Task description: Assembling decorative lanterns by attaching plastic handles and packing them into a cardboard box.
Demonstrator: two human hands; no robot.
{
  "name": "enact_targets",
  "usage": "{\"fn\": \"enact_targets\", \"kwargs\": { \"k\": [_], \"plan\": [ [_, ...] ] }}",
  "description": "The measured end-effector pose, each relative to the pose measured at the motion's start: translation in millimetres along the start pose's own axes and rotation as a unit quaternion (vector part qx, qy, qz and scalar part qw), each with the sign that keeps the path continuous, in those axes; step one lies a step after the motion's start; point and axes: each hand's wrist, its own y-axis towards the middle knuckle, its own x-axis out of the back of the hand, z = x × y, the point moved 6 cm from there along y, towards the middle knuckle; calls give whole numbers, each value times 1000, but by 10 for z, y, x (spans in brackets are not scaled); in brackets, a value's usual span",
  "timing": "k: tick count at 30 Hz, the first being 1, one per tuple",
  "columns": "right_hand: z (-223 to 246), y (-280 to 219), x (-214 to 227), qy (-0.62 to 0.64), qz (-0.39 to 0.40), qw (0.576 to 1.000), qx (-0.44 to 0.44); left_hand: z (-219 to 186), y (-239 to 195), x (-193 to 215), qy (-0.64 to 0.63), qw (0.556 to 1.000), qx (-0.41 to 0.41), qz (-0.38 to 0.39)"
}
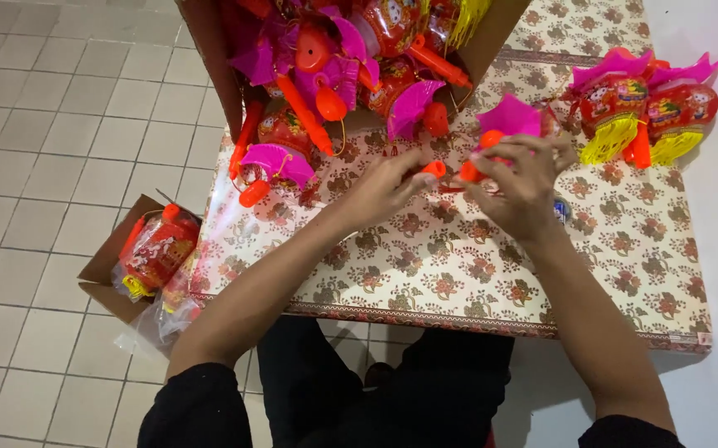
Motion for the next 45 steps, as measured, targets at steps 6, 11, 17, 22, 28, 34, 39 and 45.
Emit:
{"fn": "enact_targets", "kwargs": {
  "k": [6,11,17,22,28,34,39,45],
  "plan": [
    [395,187,-91,-55,102,993,13,127,-12,-32,-64,989,-92,-99],
    [413,-46,-301,7,157,987,25,205,3,34,-23,983,-114,-144],
    [269,-347,-531,97,196,976,1,160,-8,-6,4,984,-115,-138],
    [231,13,-197,132,242,961,-2,31,-21,-25,4,989,-109,-101],
    [-345,299,451,27,326,934,-145,-214,14,11,64,995,-46,-64],
    [-373,185,738,-58,639,621,-449,-187,-9,-20,72,991,-89,-64],
    [-413,-2,683,12,623,596,-507,-302,39,42,40,994,-84,-62],
    [-602,-143,568,-6,622,649,-439,-201,23,28,80,990,-98,-67]
  ]
}}
